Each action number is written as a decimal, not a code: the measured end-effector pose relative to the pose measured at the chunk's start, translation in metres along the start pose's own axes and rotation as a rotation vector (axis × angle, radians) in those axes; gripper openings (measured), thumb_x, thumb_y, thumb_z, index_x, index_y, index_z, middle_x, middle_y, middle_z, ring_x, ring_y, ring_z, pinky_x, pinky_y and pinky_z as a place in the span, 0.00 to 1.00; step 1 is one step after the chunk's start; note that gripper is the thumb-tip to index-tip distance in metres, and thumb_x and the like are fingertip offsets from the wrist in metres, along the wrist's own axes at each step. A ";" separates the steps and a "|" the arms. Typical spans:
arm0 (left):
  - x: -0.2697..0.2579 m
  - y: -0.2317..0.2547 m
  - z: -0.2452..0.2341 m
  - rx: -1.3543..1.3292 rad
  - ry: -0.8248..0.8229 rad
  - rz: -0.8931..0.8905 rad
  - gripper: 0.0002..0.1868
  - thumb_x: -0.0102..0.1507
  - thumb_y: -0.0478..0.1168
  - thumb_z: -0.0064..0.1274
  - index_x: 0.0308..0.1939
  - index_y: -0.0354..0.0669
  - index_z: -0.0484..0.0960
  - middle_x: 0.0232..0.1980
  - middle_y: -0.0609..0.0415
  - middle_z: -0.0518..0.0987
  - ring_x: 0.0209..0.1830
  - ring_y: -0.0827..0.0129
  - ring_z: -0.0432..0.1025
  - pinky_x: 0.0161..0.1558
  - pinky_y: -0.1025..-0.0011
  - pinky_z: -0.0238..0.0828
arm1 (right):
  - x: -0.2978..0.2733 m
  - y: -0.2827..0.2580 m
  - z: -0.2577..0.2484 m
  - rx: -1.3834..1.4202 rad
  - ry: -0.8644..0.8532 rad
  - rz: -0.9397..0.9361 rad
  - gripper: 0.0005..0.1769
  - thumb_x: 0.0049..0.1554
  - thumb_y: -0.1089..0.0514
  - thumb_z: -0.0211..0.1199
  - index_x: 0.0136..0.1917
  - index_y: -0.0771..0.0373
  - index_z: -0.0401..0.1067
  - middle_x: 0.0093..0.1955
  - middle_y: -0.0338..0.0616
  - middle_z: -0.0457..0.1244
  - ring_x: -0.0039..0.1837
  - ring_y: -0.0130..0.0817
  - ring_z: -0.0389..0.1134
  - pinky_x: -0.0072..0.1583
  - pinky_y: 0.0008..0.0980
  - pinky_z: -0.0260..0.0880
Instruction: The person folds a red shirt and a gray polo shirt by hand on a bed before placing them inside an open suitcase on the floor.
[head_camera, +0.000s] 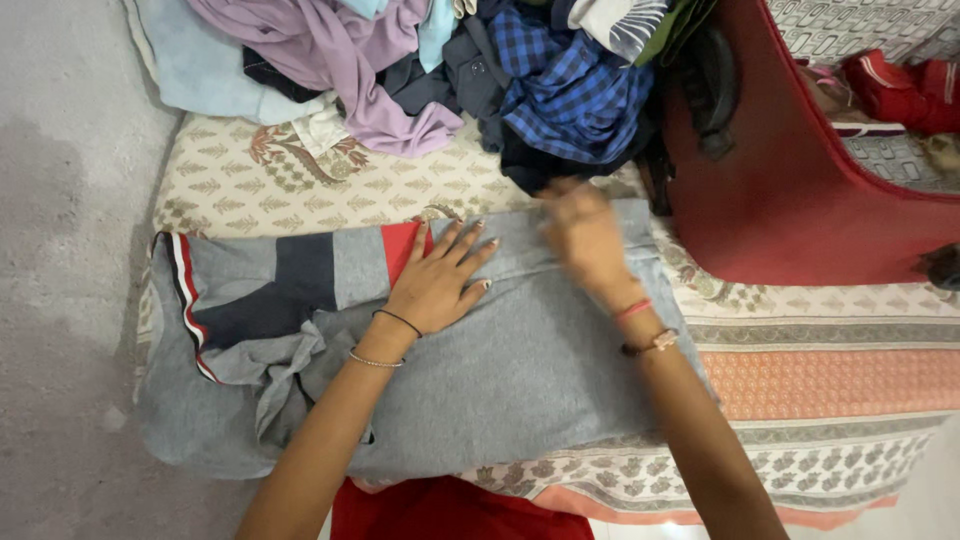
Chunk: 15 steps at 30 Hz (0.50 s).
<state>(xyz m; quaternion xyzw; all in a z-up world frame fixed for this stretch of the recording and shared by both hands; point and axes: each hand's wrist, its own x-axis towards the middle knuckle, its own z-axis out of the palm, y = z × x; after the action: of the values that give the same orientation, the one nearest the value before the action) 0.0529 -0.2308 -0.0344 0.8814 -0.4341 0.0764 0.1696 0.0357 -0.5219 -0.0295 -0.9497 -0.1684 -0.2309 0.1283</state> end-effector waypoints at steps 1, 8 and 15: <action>0.000 0.000 0.000 -0.003 -0.006 -0.002 0.32 0.68 0.57 0.43 0.75 0.54 0.65 0.81 0.50 0.57 0.80 0.51 0.50 0.74 0.35 0.31 | -0.004 -0.016 0.003 0.004 -0.081 0.018 0.27 0.62 0.46 0.55 0.70 0.61 0.66 0.73 0.57 0.59 0.75 0.54 0.57 0.74 0.55 0.54; -0.003 0.000 0.007 0.039 0.027 -0.022 0.34 0.66 0.58 0.45 0.75 0.53 0.65 0.80 0.49 0.58 0.81 0.47 0.48 0.75 0.36 0.31 | -0.033 0.010 -0.008 -0.279 -0.236 0.366 0.40 0.66 0.34 0.43 0.83 0.56 0.52 0.82 0.59 0.47 0.82 0.53 0.46 0.76 0.61 0.43; -0.005 -0.002 0.016 0.033 0.056 -0.025 0.35 0.67 0.59 0.45 0.75 0.54 0.65 0.81 0.48 0.57 0.81 0.47 0.47 0.76 0.35 0.30 | -0.030 -0.027 -0.007 -0.521 -0.259 0.262 0.40 0.65 0.34 0.44 0.80 0.61 0.53 0.83 0.51 0.48 0.84 0.50 0.45 0.74 0.69 0.40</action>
<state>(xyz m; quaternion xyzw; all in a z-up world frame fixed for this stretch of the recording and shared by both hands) 0.0516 -0.2316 -0.0510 0.8870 -0.4168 0.1061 0.1680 -0.0022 -0.5068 -0.0335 -0.9857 0.0051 -0.1251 -0.1130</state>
